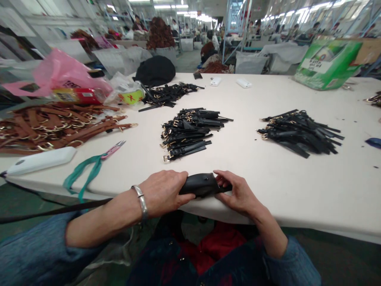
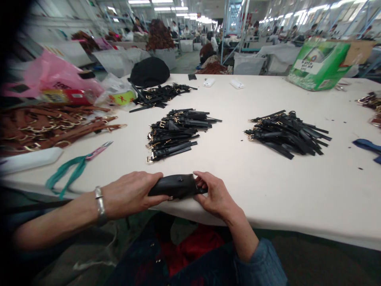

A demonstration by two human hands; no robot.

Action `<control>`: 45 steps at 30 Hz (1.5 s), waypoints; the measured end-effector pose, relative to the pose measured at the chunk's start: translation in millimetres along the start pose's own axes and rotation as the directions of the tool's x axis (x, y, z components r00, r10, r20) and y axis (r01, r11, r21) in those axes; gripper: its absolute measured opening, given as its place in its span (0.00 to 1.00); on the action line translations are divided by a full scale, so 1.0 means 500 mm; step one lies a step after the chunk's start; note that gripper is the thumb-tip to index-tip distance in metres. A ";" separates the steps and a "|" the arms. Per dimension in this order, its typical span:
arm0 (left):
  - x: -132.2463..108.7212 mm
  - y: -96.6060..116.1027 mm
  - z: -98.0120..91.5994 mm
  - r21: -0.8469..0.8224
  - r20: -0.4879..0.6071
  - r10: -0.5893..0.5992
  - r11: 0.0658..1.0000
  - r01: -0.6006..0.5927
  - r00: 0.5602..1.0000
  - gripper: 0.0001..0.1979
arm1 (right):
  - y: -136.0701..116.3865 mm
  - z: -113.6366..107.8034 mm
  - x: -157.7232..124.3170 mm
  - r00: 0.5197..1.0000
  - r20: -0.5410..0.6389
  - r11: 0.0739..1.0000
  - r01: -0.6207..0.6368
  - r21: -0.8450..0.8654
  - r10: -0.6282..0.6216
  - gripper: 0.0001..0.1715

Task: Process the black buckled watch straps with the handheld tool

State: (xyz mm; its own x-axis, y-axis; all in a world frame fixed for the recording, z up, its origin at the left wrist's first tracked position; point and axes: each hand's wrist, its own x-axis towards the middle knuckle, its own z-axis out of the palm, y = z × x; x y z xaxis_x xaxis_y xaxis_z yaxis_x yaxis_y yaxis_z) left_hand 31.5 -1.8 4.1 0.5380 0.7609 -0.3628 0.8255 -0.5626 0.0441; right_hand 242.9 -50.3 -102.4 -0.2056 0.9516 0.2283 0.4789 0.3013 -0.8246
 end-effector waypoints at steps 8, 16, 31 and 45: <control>-0.044 -0.067 0.004 -0.079 0.044 -0.099 0.992 0.103 0.994 0.21 | 0.005 0.002 -0.002 1.000 0.001 1.000 -0.014 0.026 0.014 0.36; -0.034 -0.019 0.000 -0.012 0.054 -0.035 0.999 0.036 0.998 0.19 | 0.005 0.000 -0.001 1.000 0.020 0.999 -0.016 0.036 0.015 0.35; -0.084 -0.072 0.031 -0.138 0.041 -0.124 0.982 0.129 0.991 0.20 | -0.002 -0.015 -0.001 0.997 0.082 1.000 -0.013 -0.014 0.014 0.27; -0.095 -0.071 0.069 -0.226 0.011 -0.120 0.967 0.120 0.993 0.17 | -0.056 -0.019 0.024 0.966 0.245 0.909 0.031 -0.415 0.079 0.10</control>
State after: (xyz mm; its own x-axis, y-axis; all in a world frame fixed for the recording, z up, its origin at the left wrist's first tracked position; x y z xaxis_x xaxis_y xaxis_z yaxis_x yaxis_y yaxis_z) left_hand -28.9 -29.1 -12.3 0.4328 0.8196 -0.3755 0.9010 -0.3796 0.2100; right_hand 235.2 -46.7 -71.6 -0.3700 0.9286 0.0281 0.7832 0.3280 -0.5283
